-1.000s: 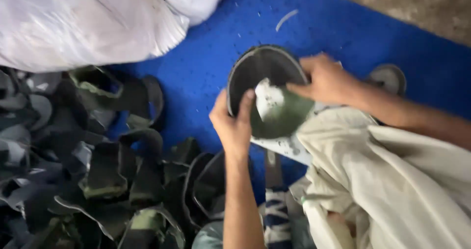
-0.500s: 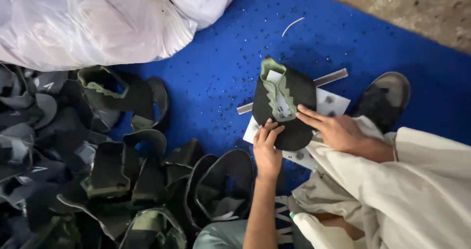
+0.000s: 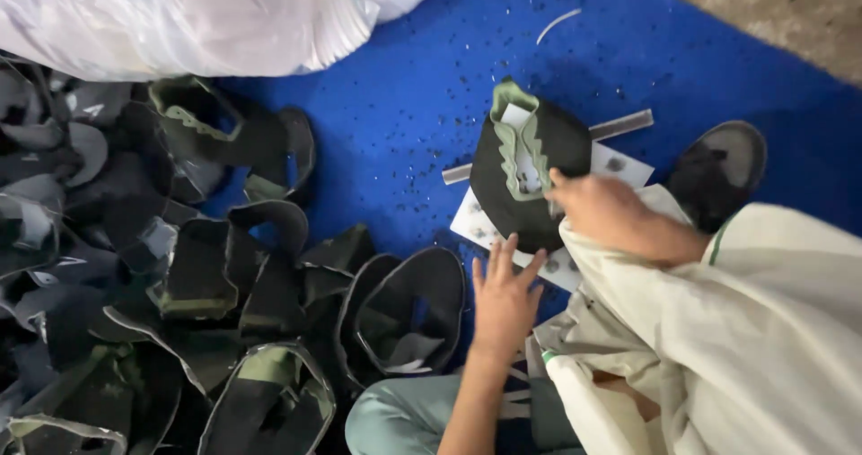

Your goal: The person punches decorative holes into shoe upper components using a manual punch tool and a metal hammer.

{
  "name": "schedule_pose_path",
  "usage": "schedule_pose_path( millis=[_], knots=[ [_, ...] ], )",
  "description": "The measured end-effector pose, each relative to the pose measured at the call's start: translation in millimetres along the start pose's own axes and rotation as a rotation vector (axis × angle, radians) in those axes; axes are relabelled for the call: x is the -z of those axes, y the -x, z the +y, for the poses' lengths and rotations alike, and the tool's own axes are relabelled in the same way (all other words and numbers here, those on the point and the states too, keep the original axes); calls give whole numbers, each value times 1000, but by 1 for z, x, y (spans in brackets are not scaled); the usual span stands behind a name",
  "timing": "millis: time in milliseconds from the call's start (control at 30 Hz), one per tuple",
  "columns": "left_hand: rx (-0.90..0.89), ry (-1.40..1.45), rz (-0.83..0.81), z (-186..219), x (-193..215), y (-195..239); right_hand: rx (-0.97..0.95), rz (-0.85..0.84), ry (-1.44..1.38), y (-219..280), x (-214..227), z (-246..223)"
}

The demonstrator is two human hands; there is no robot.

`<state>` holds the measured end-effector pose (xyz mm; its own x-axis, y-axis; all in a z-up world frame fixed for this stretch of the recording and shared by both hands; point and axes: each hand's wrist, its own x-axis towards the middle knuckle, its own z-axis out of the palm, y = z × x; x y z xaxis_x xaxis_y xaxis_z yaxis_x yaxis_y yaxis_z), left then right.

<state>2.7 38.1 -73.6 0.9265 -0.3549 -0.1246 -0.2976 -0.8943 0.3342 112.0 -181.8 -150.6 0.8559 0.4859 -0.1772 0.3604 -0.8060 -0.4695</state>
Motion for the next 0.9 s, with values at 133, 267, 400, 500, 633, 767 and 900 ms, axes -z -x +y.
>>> schedule_pose_path(
  millis=[133, 267, 400, 500, 633, 767, 900],
  knots=[
    [358, 122, -126, 0, 34, 45, -340, 118, -606, -26, 23, 19],
    [544, 54, -513, 15, 13, 88, -280, 127, -1060, -46, 29, 30],
    [505, 48, -220, 25, 3, 86, -60, 49, -1237, -54, 22, 9],
    [610, 120, -257, 18, 0, 92, -5, 35, -1193, -60, 2, 9],
    [712, 348, -274, 3, 6, 103, -19, 58, -1126, -74, -20, 28],
    [960, 594, -292, 38, 43, 110, -10, 25, -1125, -58, -19, 17],
    [753, 1013, 87, 58, 97, 77, 77, 131, -981, -53, -14, 7]
  ],
)
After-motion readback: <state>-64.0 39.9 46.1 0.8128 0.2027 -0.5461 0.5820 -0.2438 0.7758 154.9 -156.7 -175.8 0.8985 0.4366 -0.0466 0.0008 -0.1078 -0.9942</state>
